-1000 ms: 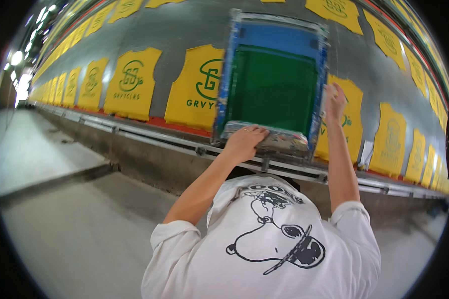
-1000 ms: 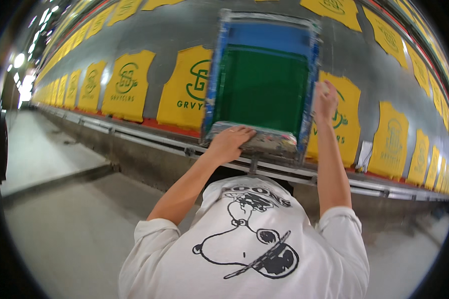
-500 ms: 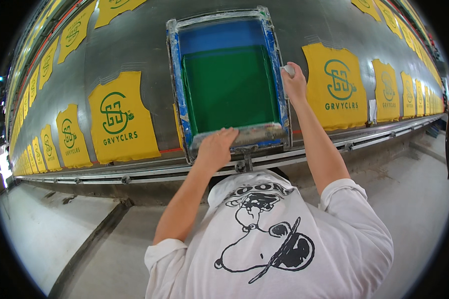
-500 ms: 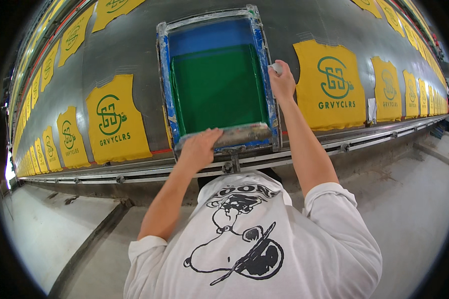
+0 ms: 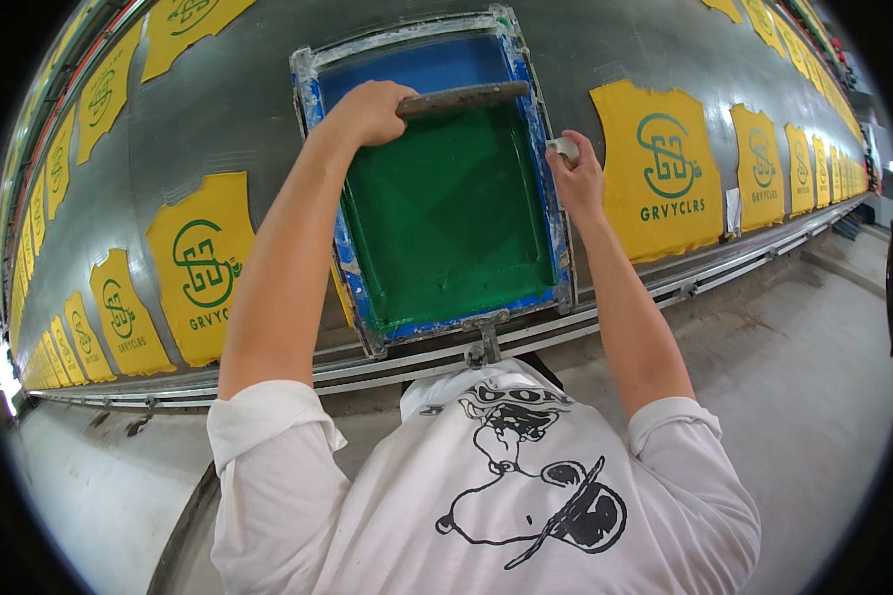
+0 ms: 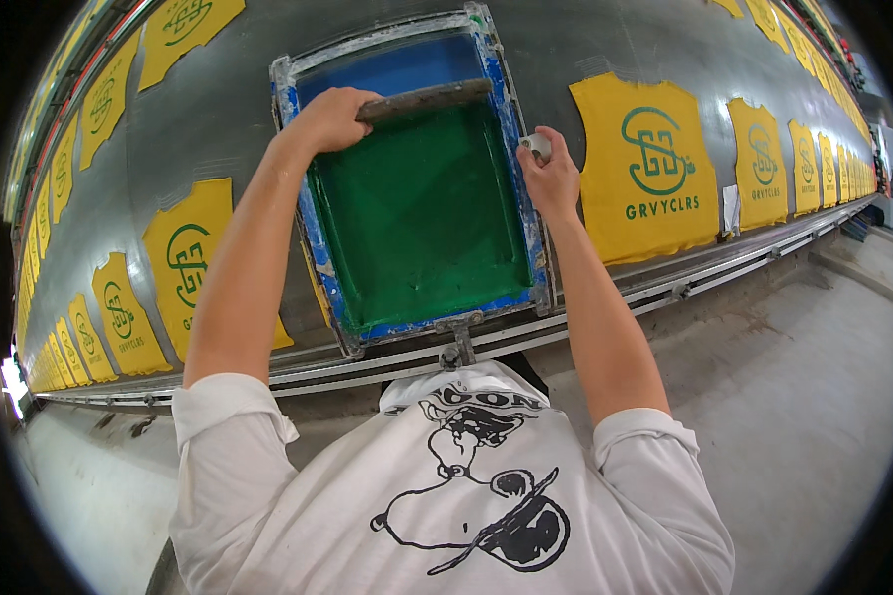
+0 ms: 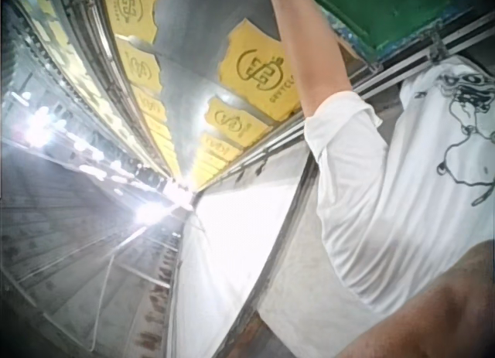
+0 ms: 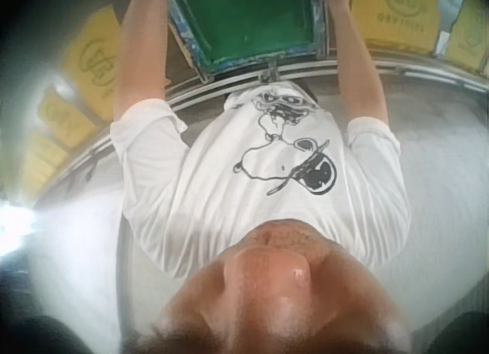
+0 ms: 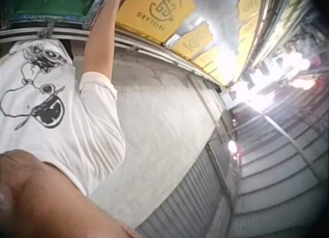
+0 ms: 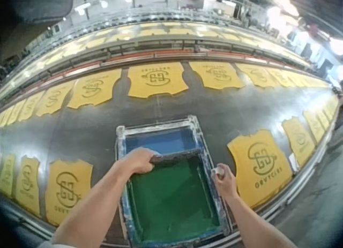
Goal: The person performs screen printing on a series of yellow t-shirts laid out on a flatbed. Using a squeegee, they pull green ink across a screen to imprint a logo onto each shirt. The person repeatedly lifts the screen, moves to the next shirt, and repeats the printing process.
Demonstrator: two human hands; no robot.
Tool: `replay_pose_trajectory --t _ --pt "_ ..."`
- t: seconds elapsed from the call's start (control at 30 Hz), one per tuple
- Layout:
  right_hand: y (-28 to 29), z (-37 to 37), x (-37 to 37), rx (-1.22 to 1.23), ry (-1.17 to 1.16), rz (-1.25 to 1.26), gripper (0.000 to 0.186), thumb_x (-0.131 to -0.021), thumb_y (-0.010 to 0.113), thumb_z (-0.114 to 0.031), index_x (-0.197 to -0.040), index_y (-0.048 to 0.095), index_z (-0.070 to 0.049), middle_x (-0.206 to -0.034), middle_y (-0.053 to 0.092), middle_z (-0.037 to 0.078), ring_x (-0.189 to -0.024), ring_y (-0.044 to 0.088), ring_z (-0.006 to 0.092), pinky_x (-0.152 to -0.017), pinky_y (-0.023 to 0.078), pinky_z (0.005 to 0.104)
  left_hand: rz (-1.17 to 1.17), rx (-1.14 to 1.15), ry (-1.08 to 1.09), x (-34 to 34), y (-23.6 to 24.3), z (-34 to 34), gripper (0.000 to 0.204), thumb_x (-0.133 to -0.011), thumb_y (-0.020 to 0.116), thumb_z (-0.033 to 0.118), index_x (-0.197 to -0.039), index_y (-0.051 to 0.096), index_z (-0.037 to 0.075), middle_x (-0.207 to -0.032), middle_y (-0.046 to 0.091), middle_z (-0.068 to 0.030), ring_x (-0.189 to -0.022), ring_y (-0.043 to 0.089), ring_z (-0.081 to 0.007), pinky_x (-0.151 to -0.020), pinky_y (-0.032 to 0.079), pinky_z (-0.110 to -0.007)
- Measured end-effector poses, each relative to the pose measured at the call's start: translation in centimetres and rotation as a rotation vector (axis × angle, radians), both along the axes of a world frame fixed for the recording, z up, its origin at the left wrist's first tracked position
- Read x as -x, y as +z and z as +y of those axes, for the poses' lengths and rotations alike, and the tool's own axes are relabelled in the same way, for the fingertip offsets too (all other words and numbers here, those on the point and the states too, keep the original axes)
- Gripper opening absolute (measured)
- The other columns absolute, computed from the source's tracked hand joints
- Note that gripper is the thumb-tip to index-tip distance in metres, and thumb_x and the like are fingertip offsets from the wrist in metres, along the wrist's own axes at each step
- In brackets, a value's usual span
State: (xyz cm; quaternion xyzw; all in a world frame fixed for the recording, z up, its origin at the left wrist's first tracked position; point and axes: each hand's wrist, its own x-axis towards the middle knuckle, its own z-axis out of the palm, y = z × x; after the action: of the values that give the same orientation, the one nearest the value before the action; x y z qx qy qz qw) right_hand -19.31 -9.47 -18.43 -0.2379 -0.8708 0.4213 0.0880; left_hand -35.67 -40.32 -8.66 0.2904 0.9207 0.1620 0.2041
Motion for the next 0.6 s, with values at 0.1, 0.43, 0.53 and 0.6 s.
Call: replay_pose_trajectory --t 0.1,0.43,0.53,0.6 --pt "0.1 0.4 -0.2 0.053 0.029 -0.019 0.05 -0.09 0.076 -0.036 -0.131 0.063 -0.011 -0.094 0.069 0.007 -0.083 0.067 0.0168 -0.077 0.053 0.0325 -0.088 -0.007 0.004 1.3 -0.4 -0.6 0.042 -0.083 0.072 0.018 -0.125 0.07 0.014 -0.108 0.074 -0.0173 -0.103 0.069 -0.0376 -0.09 0.053 -0.044" --pt "6.7 -2.9 11.0 -0.699 0.572 0.489 0.057 -0.081 0.082 -0.049 -0.116 0.07 -0.005 -0.116 0.069 0.015 -0.116 0.061 0.0321 -0.1 0.045 0.0454 -0.01 0.239 0.177 2.1 0.5 -5.6 0.048 -0.084 0.075 0.053 -0.1 0.078 0.008 -0.091 0.076 -0.017 -0.091 0.073 -0.0367 -0.083 0.056 -0.046" --pt "7.5 -4.7 14.8 -0.807 0.787 0.284 0.041 -0.077 0.082 -0.04 -0.093 0.069 -0.004 -0.095 0.07 0.017 -0.098 0.067 0.0352 -0.09 0.05 0.0465 0.057 0.2 0.208 2.2 -0.3 -5.7 0.047 -0.082 0.076 0.054 -0.095 0.079 0.009 -0.088 0.076 -0.0167 -0.09 0.073 -0.0366 -0.083 0.057 -0.046" --pt "7.4 -5.4 15.5 -0.819 0.824 0.168 0.038 -0.076 0.081 -0.039 -0.085 0.068 -0.004 -0.087 0.07 0.018 -0.092 0.069 0.0374 -0.086 0.052 0.0473 0.099 0.203 0.226 2.0 -0.4 -5.9 0.046 -0.081 0.077 0.054 -0.093 0.079 0.009 -0.088 0.076 -0.0166 -0.09 0.073 -0.0364 -0.083 0.057 -0.047"
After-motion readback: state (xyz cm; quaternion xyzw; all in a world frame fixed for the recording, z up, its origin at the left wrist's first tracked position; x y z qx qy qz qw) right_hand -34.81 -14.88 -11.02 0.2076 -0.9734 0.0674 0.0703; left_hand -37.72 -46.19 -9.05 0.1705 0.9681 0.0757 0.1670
